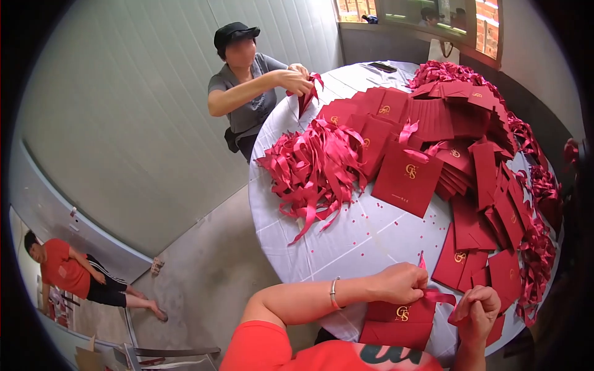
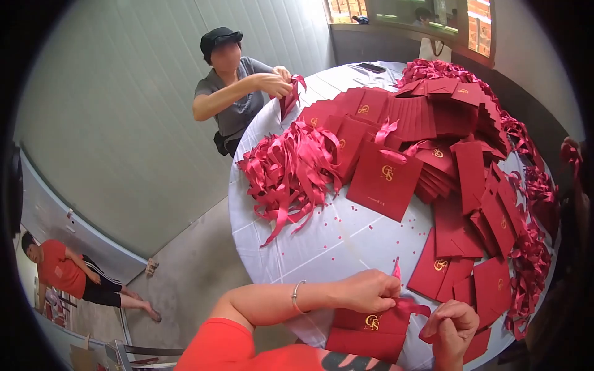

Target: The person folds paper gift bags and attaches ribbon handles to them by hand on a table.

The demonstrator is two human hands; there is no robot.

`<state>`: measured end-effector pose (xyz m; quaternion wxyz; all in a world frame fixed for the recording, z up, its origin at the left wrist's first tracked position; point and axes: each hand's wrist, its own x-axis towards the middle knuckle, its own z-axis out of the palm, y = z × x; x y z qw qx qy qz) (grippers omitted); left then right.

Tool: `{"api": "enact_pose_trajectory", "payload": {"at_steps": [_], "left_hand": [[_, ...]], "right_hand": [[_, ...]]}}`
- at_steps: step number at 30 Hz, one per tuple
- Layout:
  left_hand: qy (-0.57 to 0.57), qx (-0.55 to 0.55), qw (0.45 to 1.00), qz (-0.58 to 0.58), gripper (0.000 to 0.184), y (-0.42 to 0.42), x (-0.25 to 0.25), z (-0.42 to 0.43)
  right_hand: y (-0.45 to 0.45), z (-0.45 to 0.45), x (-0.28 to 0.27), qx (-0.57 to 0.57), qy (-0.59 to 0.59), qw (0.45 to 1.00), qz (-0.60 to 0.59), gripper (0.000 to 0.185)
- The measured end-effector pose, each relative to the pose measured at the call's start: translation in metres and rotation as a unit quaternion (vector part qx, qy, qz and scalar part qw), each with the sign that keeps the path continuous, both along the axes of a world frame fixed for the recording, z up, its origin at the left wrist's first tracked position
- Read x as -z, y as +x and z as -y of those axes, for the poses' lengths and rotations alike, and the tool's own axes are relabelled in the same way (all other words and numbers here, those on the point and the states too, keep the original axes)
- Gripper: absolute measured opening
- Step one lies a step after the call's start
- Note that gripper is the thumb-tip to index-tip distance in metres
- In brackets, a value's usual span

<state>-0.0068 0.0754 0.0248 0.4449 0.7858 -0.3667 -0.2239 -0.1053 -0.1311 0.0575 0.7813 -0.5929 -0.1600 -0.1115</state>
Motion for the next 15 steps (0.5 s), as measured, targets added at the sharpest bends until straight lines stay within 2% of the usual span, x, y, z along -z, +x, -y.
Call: {"api": "enact_pose_trajectory", "payload": {"at_steps": [3, 4, 6, 11, 15], "left_hand": [[-0.01, -0.005, 1.0, 0.008, 0.014, 0.0, 0.001, 0.001], [-0.02, -0.01, 1.0, 0.006, 0.014, -0.001, 0.002, 0.001], [-0.024, -0.011, 1.0, 0.005, 0.014, -0.002, 0.001, 0.002], [-0.043, -0.019, 0.999, -0.023, 0.014, -0.005, -0.001, 0.003], [-0.046, -0.013, 0.999, -0.019, 0.015, -0.004, 0.001, 0.002]], "right_hand": [[-0.009, -0.007, 0.004, 0.125, -0.125, 0.984, 0.017, 0.004], [-0.009, -0.008, -0.001, 0.144, -0.229, 0.958, 0.092, 0.003], [-0.005, -0.019, -0.015, 0.179, -0.333, 0.899, 0.222, 0.005], [-0.004, -0.02, -0.02, 0.147, -0.377, 0.874, 0.268, 0.02], [-0.003, -0.018, -0.019, 0.087, -0.366, 0.89, 0.257, 0.024]]}}
